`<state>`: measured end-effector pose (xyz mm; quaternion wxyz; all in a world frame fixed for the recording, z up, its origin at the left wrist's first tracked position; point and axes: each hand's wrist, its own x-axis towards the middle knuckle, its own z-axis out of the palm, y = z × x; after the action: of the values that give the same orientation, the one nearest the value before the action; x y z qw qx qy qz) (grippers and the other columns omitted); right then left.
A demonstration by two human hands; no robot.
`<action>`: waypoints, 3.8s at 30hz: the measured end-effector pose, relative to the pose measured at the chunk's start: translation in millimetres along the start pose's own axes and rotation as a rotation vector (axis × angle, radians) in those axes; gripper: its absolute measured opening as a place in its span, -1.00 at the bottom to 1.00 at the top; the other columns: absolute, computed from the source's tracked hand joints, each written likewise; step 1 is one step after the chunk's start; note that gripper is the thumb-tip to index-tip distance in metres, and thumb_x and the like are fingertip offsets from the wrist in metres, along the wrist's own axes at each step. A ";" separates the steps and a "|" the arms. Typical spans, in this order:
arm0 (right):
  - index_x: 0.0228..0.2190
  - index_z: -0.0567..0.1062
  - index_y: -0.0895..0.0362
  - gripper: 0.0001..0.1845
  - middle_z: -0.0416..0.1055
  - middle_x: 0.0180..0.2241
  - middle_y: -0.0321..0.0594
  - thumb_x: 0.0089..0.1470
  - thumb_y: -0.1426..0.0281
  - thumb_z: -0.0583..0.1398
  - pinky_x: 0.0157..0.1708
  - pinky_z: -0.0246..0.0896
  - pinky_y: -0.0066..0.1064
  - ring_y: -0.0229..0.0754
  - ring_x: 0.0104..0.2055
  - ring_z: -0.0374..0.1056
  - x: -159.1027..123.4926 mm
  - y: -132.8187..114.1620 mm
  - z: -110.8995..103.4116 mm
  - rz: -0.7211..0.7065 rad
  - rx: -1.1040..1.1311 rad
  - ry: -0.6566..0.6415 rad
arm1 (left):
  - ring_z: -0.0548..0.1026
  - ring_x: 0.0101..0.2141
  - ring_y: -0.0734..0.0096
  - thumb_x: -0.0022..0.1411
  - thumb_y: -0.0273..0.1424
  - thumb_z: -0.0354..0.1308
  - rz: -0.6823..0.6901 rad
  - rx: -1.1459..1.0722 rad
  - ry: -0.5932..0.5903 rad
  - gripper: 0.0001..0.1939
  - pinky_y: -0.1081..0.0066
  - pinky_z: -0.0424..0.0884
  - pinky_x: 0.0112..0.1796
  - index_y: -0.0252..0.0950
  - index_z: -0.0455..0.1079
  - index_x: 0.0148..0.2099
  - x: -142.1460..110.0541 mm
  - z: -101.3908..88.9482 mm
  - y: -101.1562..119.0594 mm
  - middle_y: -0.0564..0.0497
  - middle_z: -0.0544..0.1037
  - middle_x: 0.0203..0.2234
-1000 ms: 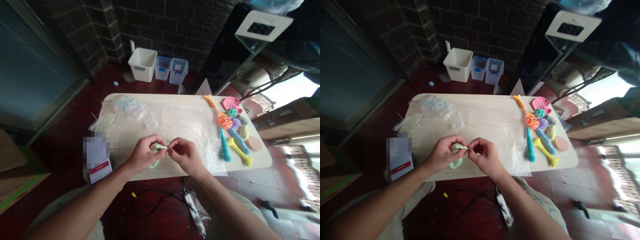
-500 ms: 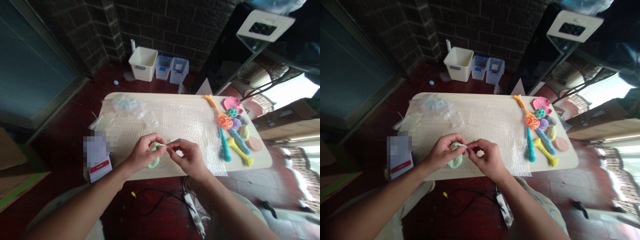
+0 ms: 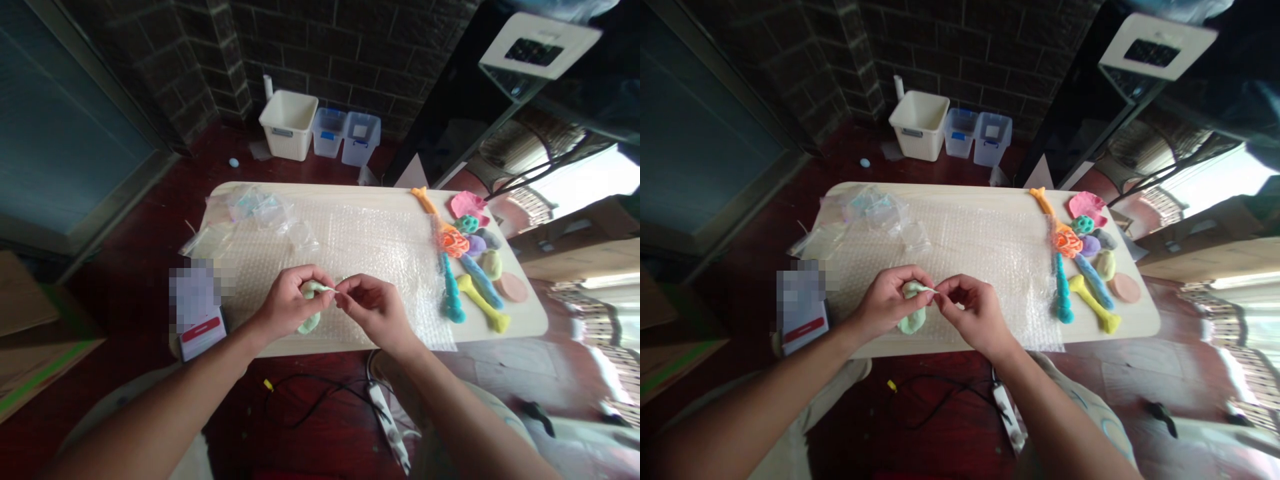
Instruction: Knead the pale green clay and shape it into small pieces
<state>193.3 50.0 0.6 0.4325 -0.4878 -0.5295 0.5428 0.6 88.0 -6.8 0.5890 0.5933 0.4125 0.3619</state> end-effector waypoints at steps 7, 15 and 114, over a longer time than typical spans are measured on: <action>-0.22 0.65 0.09 -0.85 0.63 -0.28 -0.15 0.16 0.32 0.39 -0.27 0.47 -0.33 -0.17 -0.28 0.54 -2.4 -0.8 -1.5 -0.108 0.003 0.018 | 0.49 -0.38 0.41 0.20 -0.32 0.36 -0.047 -0.146 -0.024 -0.81 0.45 0.37 -0.37 -0.33 0.49 -0.23 0.0 0.7 2.7 0.00 0.56 -0.40; -0.26 0.71 0.11 -0.77 0.61 -0.46 -0.22 0.07 0.23 0.45 -0.38 0.45 -0.36 -0.23 -0.44 0.47 1.3 -7.4 -6.3 0.051 0.147 0.012 | 0.50 -0.35 0.45 0.13 -0.34 0.46 0.011 -0.147 -0.027 -0.77 0.48 0.40 -0.32 -0.32 0.52 -0.24 -0.6 4.2 1.1 0.02 0.58 -0.36; -0.40 0.68 0.18 -0.65 0.61 -0.51 -0.20 -0.11 0.17 0.53 -0.39 0.54 -0.32 -0.21 -0.50 0.52 12.6 16.1 -70.2 0.118 0.140 0.371 | 0.50 -0.20 0.24 0.42 -0.50 0.06 0.544 0.824 0.019 -0.81 0.24 0.43 -0.12 -0.28 0.51 -0.17 20.5 15.7 -6.1 -0.07 0.55 -0.28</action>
<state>261.5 72.0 -13.8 0.5227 -0.5784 -0.3724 0.5035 22.8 100.3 -14.7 0.1859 0.8598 0.3566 0.3147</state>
